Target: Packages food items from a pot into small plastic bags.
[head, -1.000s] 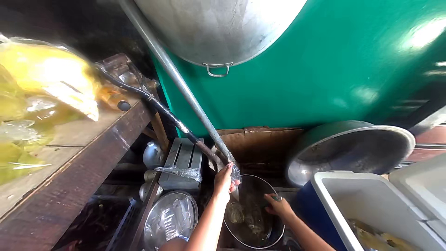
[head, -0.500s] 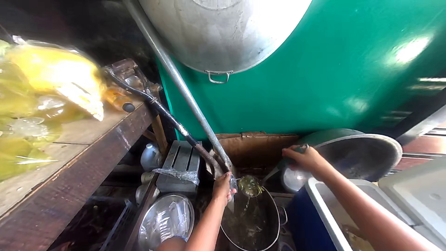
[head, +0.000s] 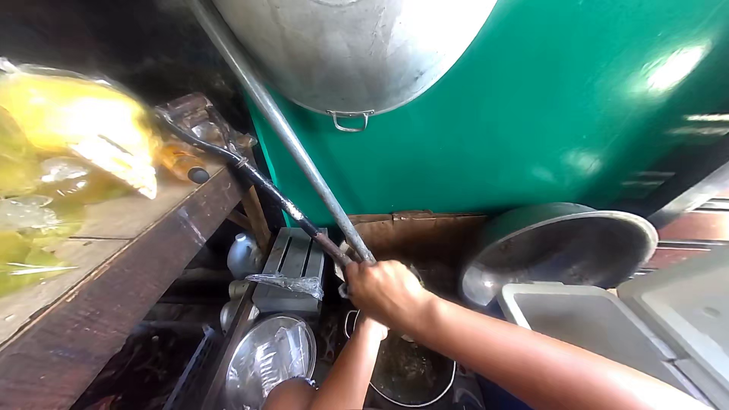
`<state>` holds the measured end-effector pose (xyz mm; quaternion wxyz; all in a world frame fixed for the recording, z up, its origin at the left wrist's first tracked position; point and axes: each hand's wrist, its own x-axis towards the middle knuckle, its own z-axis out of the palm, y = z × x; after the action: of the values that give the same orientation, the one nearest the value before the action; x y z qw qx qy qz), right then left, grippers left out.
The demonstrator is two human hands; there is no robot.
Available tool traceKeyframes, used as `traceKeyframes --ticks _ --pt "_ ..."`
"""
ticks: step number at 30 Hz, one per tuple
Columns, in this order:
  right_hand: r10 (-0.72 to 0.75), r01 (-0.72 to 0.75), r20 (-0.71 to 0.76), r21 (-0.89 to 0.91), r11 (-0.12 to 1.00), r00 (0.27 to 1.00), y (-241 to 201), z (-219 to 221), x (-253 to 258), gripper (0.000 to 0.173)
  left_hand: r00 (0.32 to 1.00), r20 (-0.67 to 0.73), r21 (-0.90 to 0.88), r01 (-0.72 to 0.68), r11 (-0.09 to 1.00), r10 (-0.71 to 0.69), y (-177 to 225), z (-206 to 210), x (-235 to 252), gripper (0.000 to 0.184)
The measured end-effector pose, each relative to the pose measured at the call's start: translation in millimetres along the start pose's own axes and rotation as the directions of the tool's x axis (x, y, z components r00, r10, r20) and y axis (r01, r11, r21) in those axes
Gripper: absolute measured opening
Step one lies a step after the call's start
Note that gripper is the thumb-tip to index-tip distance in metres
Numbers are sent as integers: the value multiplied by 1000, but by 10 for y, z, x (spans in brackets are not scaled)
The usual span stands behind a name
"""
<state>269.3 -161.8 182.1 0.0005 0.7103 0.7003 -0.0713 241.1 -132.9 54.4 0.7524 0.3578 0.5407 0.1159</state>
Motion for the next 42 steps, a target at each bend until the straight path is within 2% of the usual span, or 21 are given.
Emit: traceKeyframes --ticks 3,6,8,11,14,16,18,19,21,23,25,26,28,32,37,39,42 --pt "238 -238 15 89 967 971 483 174 101 26 1000 3 -44 -3 999 3 -76 -12 386 41" --pt "380 -397 119 221 891 917 1199 874 137 32 998 14 60 -59 996 58 -95 -23 519 44" --pt "354 -407 213 315 857 911 1515 1515 29 38 992 39 105 -120 987 116 -79 -37 493 41" --pt "264 -340 229 422 840 937 1593 2409 -203 36 988 24 124 -153 980 151 -59 -42 496 41" --pt "223 -308 226 486 818 948 1451 2957 -380 33 986 -10 107 -167 980 169 -35 -70 529 41" --pt "266 -328 192 543 773 945 1361 3223 -454 32 984 -26 100 -172 980 175 -27 -99 551 40" --pt "410 -411 160 639 650 898 1320 3419 -493 31 984 -30 98 -174 980 178 -24 -127 551 39" --pt "511 -479 181 688 545 840 1322 3462 -500 31 983 -30 100 -176 979 180 -24 -137 542 40" --pt "691 -598 274 751 280 669 1396 3491 -497 32 985 -27 104 -167 980 170 -16 -159 527 39" --pt "756 -624 386 780 38 529 1589 3532 -491 35 986 -32 116 -156 981 161 -25 -179 534 38" --pt "747 -603 458 792 -97 482 1783 3407 -505 37 988 -29 126 -145 981 149 -47 -189 553 38" --pt "739 -589 471 799 -125 482 1869 3279 -509 37 989 -26 130 -138 982 143 -59 -191 572 38" --pt "728 -562 445 821 -99 521 2047 3015 -511 36 992 -27 140 -122 983 127 -95 -199 625 38" --pt "704 -531 355 847 37 615 2285 2265 -502 35 992 -47 166 -105 981 115 -171 -205 702 39" --pt "734 -477 225 866 151 640 2137 1121 -477 31 990 -92 178 -85 980 103 -209 -192 742 43" --pt "741 -474 133 838 271 659 2016 781 -436 30 990 -99 195 -77 978 98 -224 -183 746 44" --pt "698 -467 -39 717 518 715 1757 373 -336 30 992 -100 157 -65 985 82 -247 -160 766 47"
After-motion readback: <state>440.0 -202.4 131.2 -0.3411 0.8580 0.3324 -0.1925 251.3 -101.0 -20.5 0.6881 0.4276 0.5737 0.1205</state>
